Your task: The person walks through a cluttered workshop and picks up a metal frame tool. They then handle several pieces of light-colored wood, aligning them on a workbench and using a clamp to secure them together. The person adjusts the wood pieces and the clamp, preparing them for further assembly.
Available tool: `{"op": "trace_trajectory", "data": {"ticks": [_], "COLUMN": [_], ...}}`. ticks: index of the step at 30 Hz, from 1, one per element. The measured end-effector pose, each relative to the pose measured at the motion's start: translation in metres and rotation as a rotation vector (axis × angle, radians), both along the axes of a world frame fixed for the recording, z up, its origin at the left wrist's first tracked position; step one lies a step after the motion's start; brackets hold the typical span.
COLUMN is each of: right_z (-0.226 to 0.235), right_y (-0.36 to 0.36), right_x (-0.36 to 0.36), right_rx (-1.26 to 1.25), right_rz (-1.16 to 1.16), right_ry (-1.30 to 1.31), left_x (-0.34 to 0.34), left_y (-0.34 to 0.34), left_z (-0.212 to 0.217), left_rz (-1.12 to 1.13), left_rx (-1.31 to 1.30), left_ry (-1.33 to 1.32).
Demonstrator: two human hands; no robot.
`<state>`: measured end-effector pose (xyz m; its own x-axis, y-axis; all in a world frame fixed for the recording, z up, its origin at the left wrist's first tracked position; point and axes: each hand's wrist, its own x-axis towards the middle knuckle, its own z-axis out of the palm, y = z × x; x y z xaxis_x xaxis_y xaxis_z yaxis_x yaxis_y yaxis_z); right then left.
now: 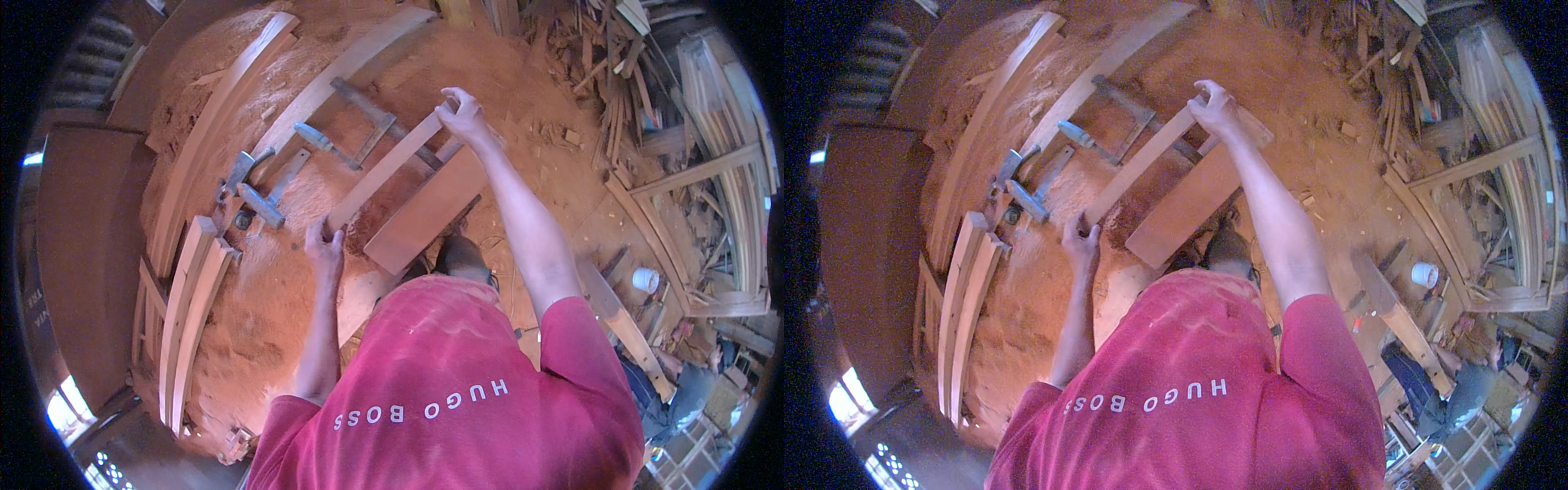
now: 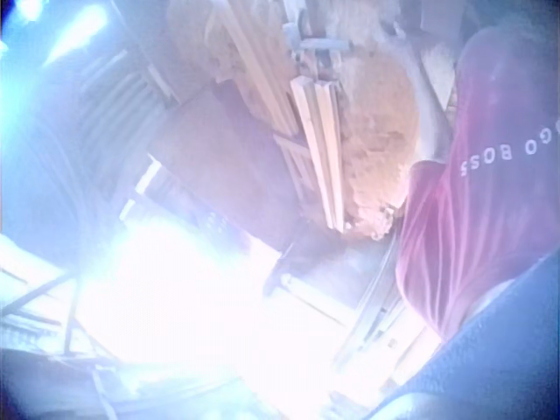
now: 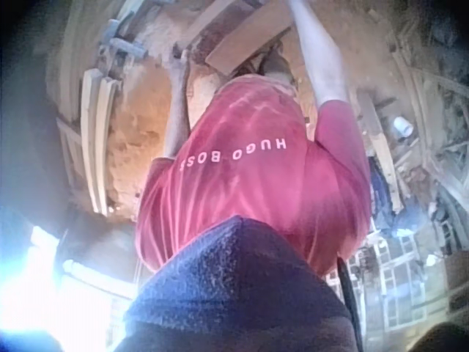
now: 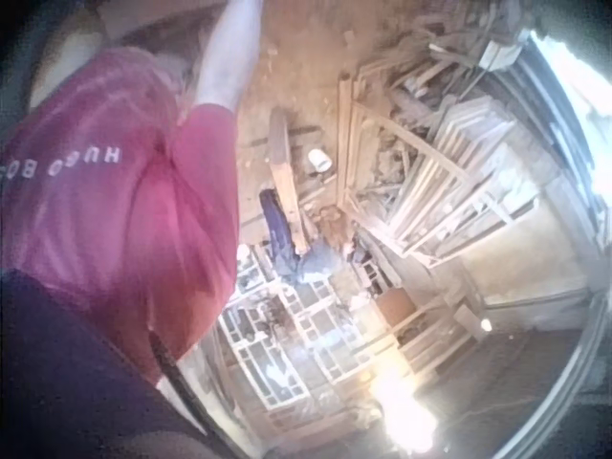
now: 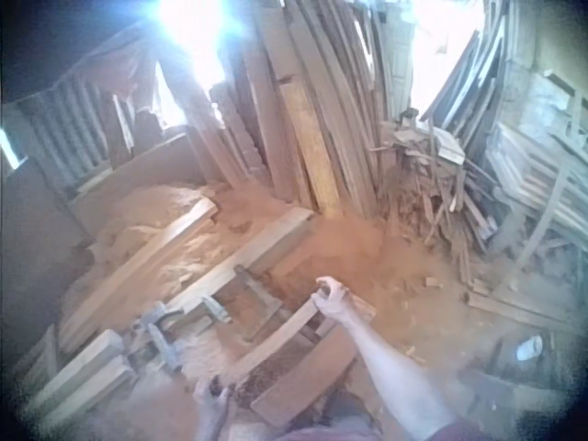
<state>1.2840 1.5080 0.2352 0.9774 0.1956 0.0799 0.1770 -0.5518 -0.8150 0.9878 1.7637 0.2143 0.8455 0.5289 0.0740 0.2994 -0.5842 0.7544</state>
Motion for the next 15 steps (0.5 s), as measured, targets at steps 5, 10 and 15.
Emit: {"op": "trace_trajectory", "data": {"ticks": [5, 10, 15], "right_z": [0.019, 0.036, 0.032], "right_y": [0.038, 0.084, 0.1], "right_x": [0.008, 0.037, 0.078], "right_rx": [0.161, 0.104, 0.14], "right_rz": [0.064, 0.098, 0.078], "right_ry": [-0.033, -0.041, -0.062], "left_x": [0.022, 0.039, 0.074], "left_y": [0.049, 0.081, 0.092], "left_z": [0.034, 0.051, 0.054], "left_rz": [0.009, 0.076, 0.009], "left_rx": [0.07, 0.123, 0.148], "left_ry": [-0.039, -0.049, -0.069]}}
